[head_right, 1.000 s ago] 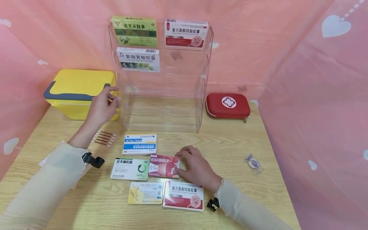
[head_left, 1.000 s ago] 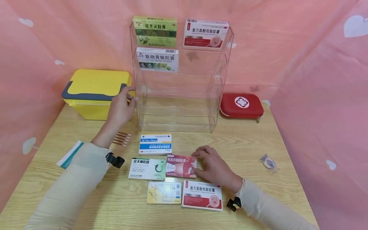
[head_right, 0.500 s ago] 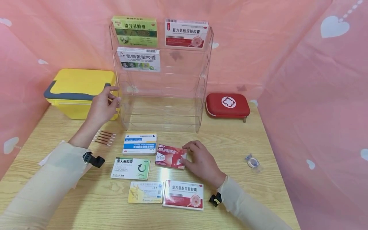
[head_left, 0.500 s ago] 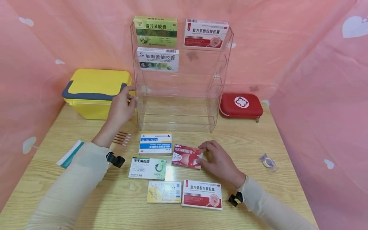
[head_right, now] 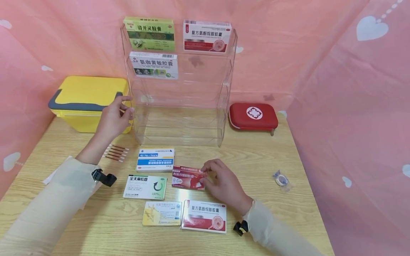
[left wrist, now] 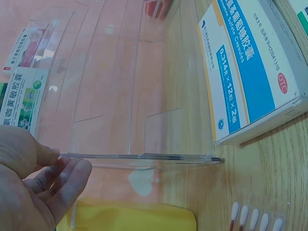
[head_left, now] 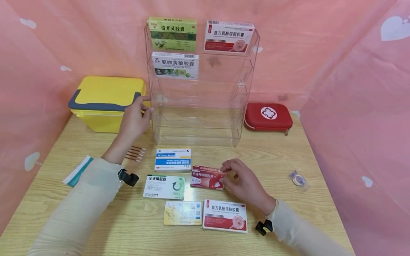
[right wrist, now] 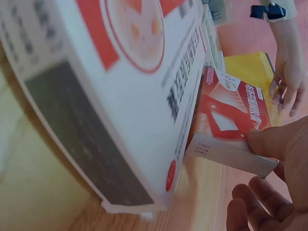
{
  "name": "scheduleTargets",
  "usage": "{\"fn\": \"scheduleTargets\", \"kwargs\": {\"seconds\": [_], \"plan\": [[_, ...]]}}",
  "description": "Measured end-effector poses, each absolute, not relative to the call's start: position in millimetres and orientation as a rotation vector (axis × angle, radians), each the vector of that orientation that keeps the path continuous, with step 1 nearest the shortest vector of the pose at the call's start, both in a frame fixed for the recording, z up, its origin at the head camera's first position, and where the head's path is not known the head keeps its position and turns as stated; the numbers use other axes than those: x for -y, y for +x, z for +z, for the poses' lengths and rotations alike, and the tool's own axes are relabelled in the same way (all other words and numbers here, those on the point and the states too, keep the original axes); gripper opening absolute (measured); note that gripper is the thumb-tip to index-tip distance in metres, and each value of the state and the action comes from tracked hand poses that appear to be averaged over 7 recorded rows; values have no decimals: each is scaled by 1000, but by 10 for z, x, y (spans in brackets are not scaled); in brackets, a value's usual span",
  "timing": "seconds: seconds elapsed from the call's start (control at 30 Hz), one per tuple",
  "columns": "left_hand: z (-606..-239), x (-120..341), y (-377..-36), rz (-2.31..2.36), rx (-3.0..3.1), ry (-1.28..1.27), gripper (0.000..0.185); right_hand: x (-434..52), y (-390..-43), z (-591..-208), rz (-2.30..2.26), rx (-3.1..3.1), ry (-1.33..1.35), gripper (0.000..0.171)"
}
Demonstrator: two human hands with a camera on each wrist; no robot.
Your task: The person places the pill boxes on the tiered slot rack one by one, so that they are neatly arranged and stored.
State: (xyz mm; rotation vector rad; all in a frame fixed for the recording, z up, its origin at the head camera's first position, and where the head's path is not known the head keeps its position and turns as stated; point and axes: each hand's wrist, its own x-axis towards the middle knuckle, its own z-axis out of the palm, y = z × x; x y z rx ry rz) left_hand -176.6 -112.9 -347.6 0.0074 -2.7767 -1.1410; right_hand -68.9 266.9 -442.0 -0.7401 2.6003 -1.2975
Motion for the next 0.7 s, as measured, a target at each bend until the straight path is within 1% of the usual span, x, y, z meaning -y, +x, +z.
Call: {"fn": "scheduleTargets", "kwargs": {"seconds": [0.2,0.37,0.5,0.7], "plan": [[-3465,1154,-1751,-1140,2781,10,42,-2664,-629,-4397,-1352,-2532,-796,41],[-3461,1139,-1755,-1133,2783,3,42,-2729,-744,-4312,-1416,-2481,-764,34],[-3467,1122,-1769,-1136,2781,-3,41,-2837,-1088,-4026,-1412,-2590,-795,27],[-3484,1135,-1779,-1144,2782,11,41,-2953,-1757,-3339,-1464,-2833,-876,28]]}}
